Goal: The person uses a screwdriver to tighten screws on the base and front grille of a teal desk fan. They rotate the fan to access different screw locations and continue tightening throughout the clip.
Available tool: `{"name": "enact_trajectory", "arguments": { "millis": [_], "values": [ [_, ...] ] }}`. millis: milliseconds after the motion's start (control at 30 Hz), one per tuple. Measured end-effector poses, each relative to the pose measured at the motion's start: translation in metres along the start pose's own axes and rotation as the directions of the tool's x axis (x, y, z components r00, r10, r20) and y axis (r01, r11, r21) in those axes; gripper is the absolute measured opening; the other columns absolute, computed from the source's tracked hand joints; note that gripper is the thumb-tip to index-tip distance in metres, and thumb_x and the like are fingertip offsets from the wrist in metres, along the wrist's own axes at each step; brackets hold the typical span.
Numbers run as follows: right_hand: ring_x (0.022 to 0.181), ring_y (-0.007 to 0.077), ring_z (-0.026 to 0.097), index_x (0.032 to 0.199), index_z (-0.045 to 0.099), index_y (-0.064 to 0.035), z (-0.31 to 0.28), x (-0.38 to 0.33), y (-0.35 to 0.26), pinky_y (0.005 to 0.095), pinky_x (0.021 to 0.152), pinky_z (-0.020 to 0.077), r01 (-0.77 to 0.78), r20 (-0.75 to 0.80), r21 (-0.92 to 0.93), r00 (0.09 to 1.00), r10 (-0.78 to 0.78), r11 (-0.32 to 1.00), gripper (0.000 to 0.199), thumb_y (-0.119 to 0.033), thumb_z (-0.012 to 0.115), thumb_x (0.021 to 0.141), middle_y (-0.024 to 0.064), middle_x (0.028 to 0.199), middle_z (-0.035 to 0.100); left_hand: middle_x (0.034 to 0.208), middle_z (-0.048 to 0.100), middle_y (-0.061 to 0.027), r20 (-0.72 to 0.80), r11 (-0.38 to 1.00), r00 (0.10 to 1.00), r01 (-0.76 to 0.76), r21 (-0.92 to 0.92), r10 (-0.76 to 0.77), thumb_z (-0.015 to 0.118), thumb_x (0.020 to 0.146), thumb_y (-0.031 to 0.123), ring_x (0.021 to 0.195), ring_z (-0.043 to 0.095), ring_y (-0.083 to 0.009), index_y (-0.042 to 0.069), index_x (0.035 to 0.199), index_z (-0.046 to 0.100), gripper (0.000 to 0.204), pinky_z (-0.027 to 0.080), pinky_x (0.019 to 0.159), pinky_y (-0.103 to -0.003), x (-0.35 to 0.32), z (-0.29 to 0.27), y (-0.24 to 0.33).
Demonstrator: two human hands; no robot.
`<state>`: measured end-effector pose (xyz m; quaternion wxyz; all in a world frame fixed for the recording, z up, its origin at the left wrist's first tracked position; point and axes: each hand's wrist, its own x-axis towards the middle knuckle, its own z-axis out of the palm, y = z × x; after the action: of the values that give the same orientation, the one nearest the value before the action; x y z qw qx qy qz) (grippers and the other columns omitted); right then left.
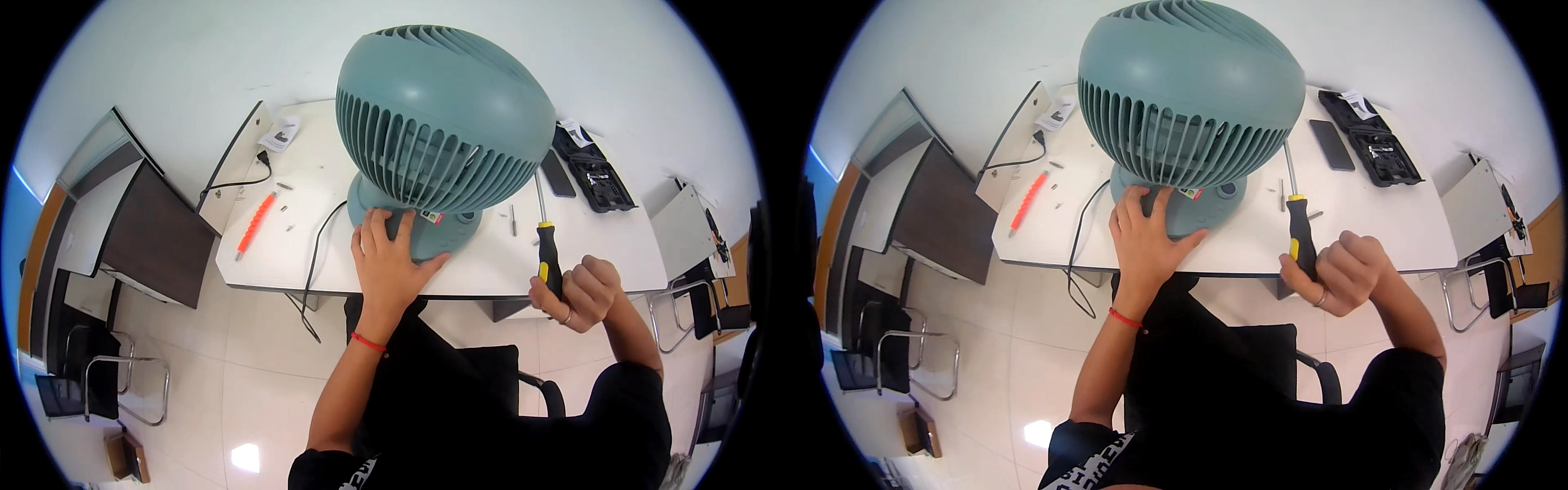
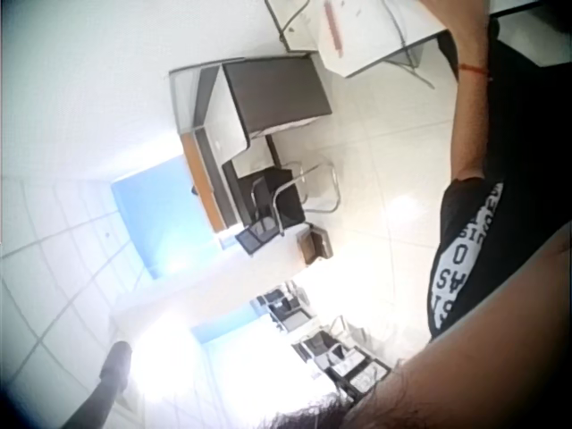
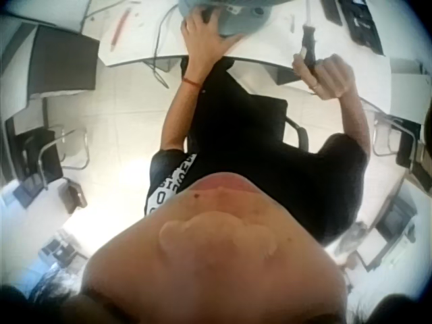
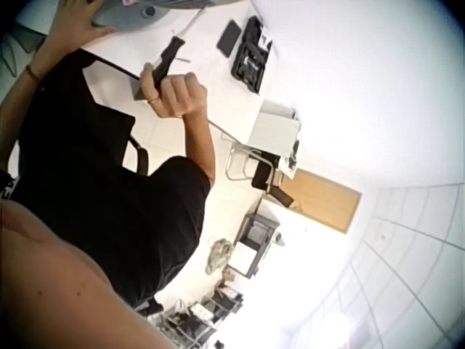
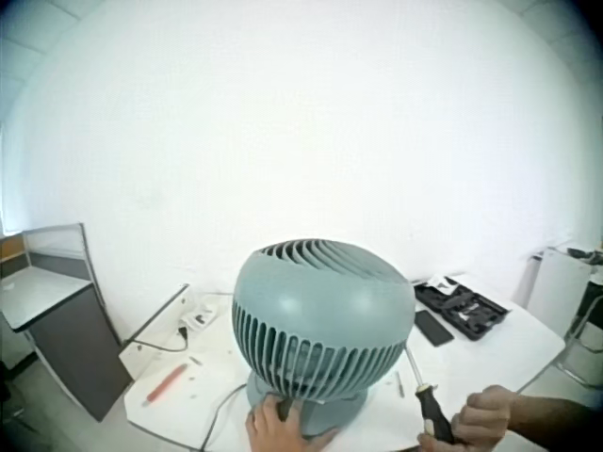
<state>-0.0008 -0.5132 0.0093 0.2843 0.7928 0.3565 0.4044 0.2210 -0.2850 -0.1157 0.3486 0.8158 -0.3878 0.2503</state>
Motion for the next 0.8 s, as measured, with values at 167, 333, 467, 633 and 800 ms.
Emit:
{"name": "enact_trajectory", "arguments": {
  "millis": [167, 333, 467, 633, 800],
  "values": [
    [0.070, 0.0140, 0.039, 0.098, 0.085, -0.0096, 0.007, 0.044, 0.011, 0.0312, 0.064, 0.0303, 0.250, -0.174, -0.147, 0.946, -0.273, 0.957, 0.018, -0.024, 0.075, 0.095, -0.0039, 0.071, 0.031, 0.141, 0.051, -0.0171, -0.026, 1.000, 1.000, -0.009, 0.012, 0.009, 0.092, 0.074, 0.055, 0.136, 0.050, -0.0377, 0.011, 0.138, 0.068, 0.081, 0.038, 0.115, -0.055, -0.001, 0.002, 0.000],
    [0.066, 0.0136, 0.039, 0.093, 0.084, -0.0090, 0.017, 0.098, 0.019, 0.0329, 0.066, 0.0335, 0.454, -0.218, -0.243, 0.836, -0.504, 0.857, 0.024, -0.024, 0.065, 0.093, -0.0030, 0.072, 0.031, 0.142, 0.051, -0.0176, -0.040, 0.999, 0.999, -0.012, 0.042, 0.014, 0.090, 0.075, 0.059, 0.138, 0.049, -0.0371, 0.012, 0.140, 0.067, 0.084, 0.037, 0.113, -0.056, -0.002, 0.003, -0.001],
    [0.070, 0.0136, 0.051, 0.094, 0.081, -0.0065, 0.018, 0.143, 0.018, 0.0332, 0.068, 0.0410, 0.459, -0.157, -0.066, 0.872, -0.463, 0.886, 0.026, -0.024, 0.063, 0.086, -0.0013, 0.073, 0.043, 0.144, 0.052, -0.0178, 0.012, 0.996, 0.999, 0.047, 0.076, -0.048, 0.089, 0.075, 0.061, 0.144, 0.047, -0.0372, 0.012, 0.143, 0.066, 0.087, 0.037, 0.111, -0.059, -0.002, -0.001, 0.006],
    [0.080, 0.0264, 0.058, 0.074, 0.066, -0.0043, 0.023, 0.189, 0.014, 0.0391, 0.078, 0.0490, 0.380, -0.099, 0.065, 0.922, -0.374, 0.923, 0.025, -0.026, 0.068, 0.085, 0.0100, 0.084, 0.063, 0.149, 0.053, -0.0159, 0.025, 0.994, 0.998, 0.049, 0.100, -0.052, 0.087, 0.078, 0.059, 0.148, 0.045, -0.0366, 0.012, 0.145, 0.065, 0.084, 0.037, 0.109, -0.062, -0.009, -0.007, 0.009],
    [0.084, 0.0237, 0.056, 0.070, 0.069, -0.0085, 0.037, 0.230, 0.018, 0.0359, 0.077, 0.0435, 0.294, 0.006, 0.166, 0.954, -0.299, 0.941, 0.016, -0.023, 0.074, 0.073, 0.0042, 0.078, 0.061, 0.149, 0.053, -0.0163, -0.010, 0.999, 0.999, -0.040, -0.032, 0.040, 0.087, 0.078, 0.060, 0.146, 0.048, -0.0364, 0.012, 0.146, 0.064, 0.087, 0.037, 0.110, -0.062, -0.020, 0.003, -0.006]
  ]
}}
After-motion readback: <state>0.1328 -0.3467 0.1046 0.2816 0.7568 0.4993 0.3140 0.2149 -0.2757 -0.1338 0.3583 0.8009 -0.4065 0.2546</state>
